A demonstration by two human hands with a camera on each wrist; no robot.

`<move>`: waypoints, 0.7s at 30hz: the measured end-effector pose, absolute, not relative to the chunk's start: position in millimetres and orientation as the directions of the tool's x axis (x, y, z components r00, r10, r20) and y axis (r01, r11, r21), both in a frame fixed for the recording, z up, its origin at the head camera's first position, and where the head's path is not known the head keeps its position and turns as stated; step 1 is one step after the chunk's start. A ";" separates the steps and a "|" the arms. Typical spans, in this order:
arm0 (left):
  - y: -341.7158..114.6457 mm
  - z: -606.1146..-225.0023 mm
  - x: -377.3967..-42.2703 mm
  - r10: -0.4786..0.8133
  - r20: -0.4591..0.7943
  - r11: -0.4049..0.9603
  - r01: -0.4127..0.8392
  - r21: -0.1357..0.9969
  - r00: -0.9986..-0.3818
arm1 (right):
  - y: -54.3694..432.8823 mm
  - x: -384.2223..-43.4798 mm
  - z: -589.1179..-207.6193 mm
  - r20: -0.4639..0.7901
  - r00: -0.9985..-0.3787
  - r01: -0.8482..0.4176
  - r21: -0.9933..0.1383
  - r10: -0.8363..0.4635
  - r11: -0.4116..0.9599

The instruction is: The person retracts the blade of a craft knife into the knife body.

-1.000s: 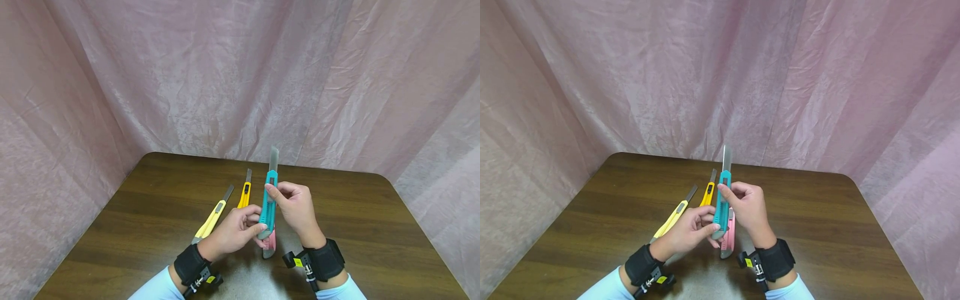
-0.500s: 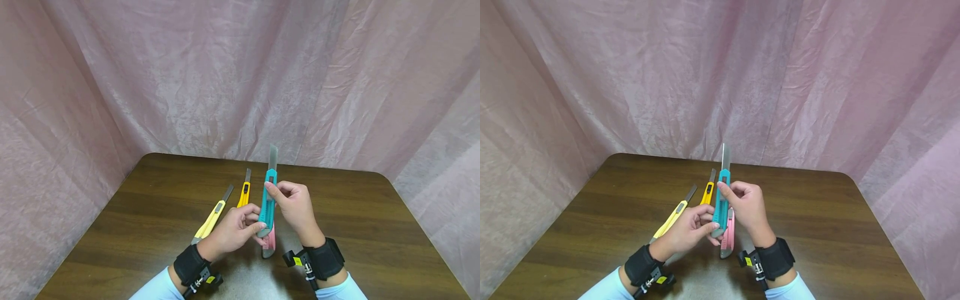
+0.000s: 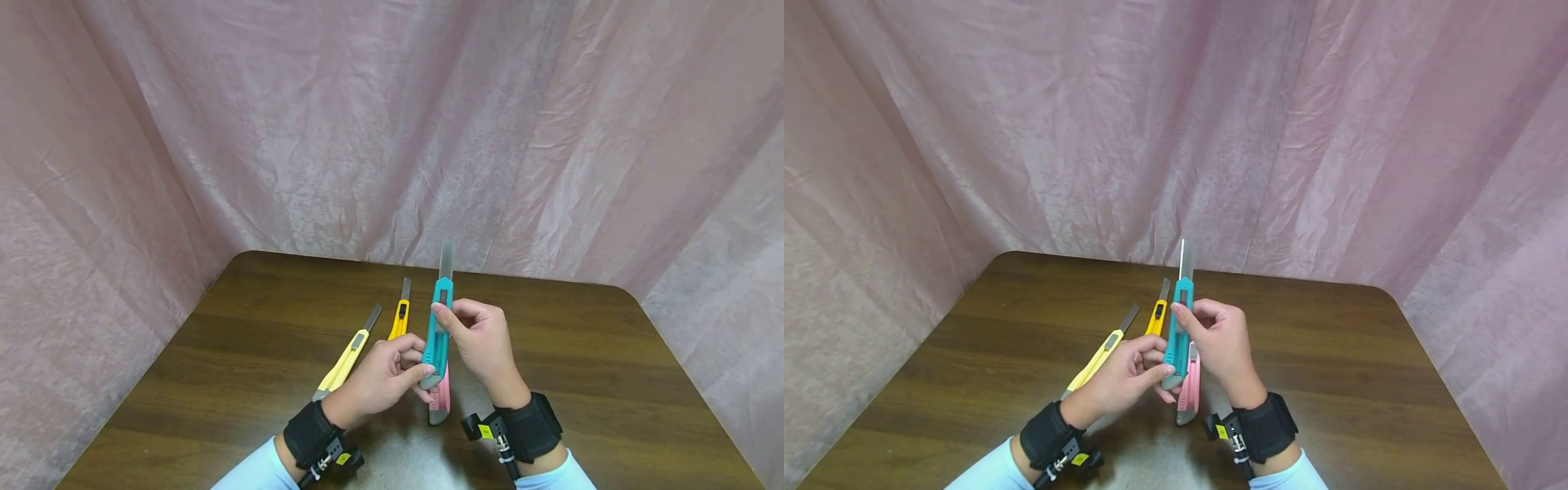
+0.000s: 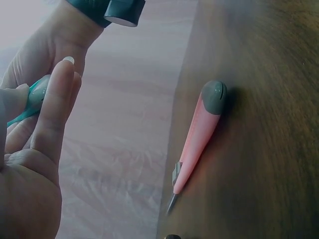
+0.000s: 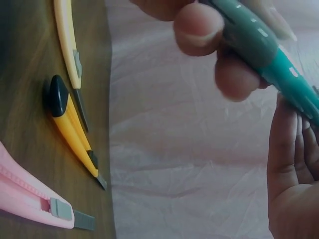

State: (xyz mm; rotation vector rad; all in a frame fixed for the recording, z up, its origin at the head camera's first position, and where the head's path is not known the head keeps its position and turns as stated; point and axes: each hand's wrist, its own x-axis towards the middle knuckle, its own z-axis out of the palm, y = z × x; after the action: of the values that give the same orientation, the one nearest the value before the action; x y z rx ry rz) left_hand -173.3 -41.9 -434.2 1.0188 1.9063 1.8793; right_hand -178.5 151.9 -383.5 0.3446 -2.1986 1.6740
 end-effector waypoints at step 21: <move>-40.9 -434.0 -173.5 0.637 0.286 -0.106 0.287 0.952 -0.715 | 152.6 -179.7 -385.3 0.414 -0.910 -0.394 -0.880 0.022 0.266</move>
State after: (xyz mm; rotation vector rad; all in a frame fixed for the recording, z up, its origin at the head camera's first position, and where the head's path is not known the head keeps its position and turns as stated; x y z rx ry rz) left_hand -173.5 -40.9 -434.0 1.0226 1.8988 1.8981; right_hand -179.7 152.6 -385.3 0.3389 -2.1988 1.6833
